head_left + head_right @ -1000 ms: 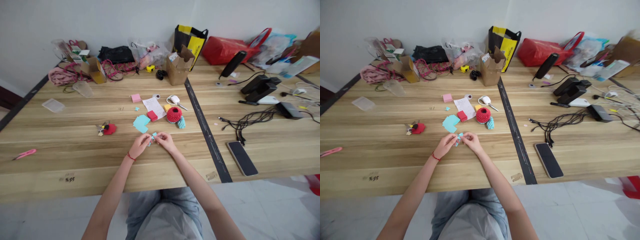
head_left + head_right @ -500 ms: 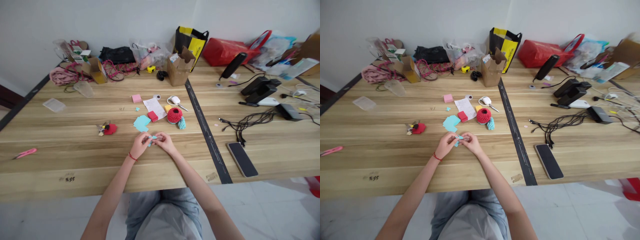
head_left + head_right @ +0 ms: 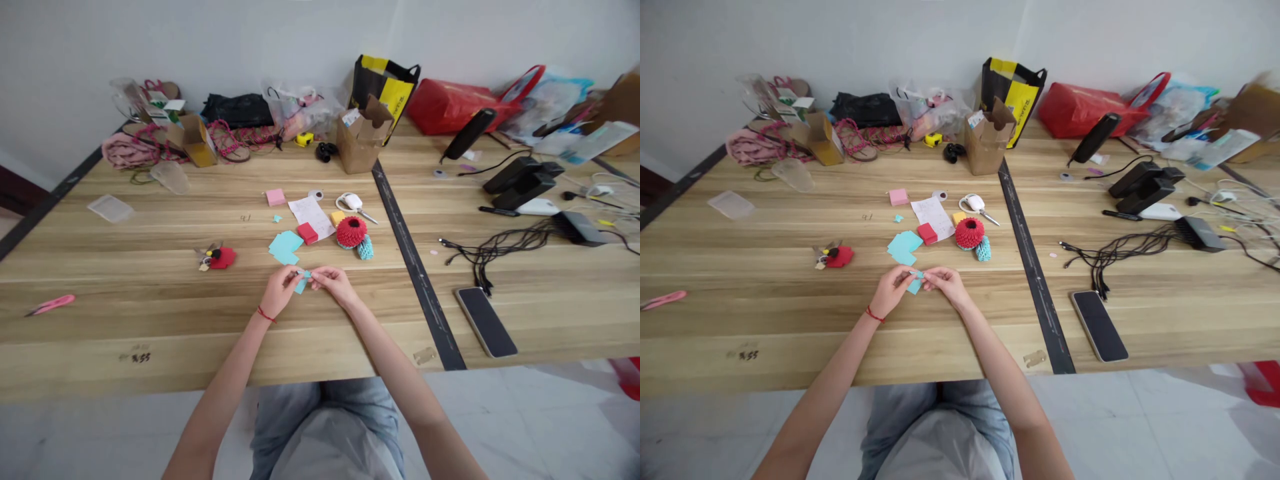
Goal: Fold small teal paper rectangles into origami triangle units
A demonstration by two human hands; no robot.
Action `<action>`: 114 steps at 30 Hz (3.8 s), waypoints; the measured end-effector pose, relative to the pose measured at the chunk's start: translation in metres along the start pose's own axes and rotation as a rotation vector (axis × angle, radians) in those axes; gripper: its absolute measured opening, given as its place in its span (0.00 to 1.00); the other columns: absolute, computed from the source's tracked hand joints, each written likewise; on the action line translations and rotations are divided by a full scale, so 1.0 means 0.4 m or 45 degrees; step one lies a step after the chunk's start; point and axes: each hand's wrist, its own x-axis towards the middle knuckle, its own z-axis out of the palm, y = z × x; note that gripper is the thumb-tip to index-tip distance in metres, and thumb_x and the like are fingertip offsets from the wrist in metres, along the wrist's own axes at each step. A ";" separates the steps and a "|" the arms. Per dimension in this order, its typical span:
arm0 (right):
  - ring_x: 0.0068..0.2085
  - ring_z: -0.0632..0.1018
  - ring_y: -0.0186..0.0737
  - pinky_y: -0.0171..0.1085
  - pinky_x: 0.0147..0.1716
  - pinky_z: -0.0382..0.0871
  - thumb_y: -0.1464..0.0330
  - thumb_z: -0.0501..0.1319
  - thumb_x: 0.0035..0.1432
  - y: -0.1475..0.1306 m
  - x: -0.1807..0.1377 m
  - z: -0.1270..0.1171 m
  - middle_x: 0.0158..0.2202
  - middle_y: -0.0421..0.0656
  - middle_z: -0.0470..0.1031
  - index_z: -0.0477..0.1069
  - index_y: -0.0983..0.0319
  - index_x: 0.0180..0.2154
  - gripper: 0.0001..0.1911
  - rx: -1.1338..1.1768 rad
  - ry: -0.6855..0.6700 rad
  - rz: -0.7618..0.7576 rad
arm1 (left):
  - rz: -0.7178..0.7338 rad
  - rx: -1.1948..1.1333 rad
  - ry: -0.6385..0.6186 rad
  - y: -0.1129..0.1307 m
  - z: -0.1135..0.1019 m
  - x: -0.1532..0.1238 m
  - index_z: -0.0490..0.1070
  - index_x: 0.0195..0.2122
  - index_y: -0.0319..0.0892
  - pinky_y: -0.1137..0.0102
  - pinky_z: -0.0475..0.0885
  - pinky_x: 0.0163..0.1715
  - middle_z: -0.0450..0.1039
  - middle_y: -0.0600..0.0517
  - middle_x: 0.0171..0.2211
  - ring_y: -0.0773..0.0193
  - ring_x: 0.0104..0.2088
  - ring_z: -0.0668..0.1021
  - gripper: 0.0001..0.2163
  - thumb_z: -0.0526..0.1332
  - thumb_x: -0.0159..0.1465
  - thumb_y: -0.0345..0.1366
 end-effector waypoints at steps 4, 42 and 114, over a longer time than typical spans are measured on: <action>0.23 0.75 0.33 0.33 0.27 0.70 0.61 0.70 0.40 0.003 0.000 0.002 0.23 0.40 0.77 0.75 0.64 0.30 0.15 0.009 0.008 0.014 | 0.061 0.064 -0.004 0.022 -0.002 -0.003 0.70 0.34 0.41 0.73 0.69 0.34 0.73 0.50 0.33 0.66 0.32 0.74 0.07 0.56 0.62 0.37; 0.22 0.73 0.32 0.33 0.24 0.69 0.57 0.66 0.46 -0.004 -0.004 0.015 0.25 0.42 0.77 0.74 0.63 0.28 0.15 -0.155 0.037 -0.083 | 0.051 0.144 0.113 0.024 0.004 -0.009 0.72 0.32 0.41 0.73 0.68 0.31 0.76 0.51 0.30 0.66 0.29 0.73 0.08 0.58 0.61 0.39; 0.22 0.72 0.33 0.34 0.25 0.69 0.56 0.65 0.47 -0.002 -0.005 0.009 0.23 0.41 0.76 0.73 0.62 0.29 0.15 -0.313 0.106 -0.173 | 0.085 0.146 0.112 0.020 0.007 -0.009 0.72 0.33 0.41 0.74 0.68 0.30 0.75 0.51 0.30 0.67 0.27 0.73 0.08 0.57 0.61 0.39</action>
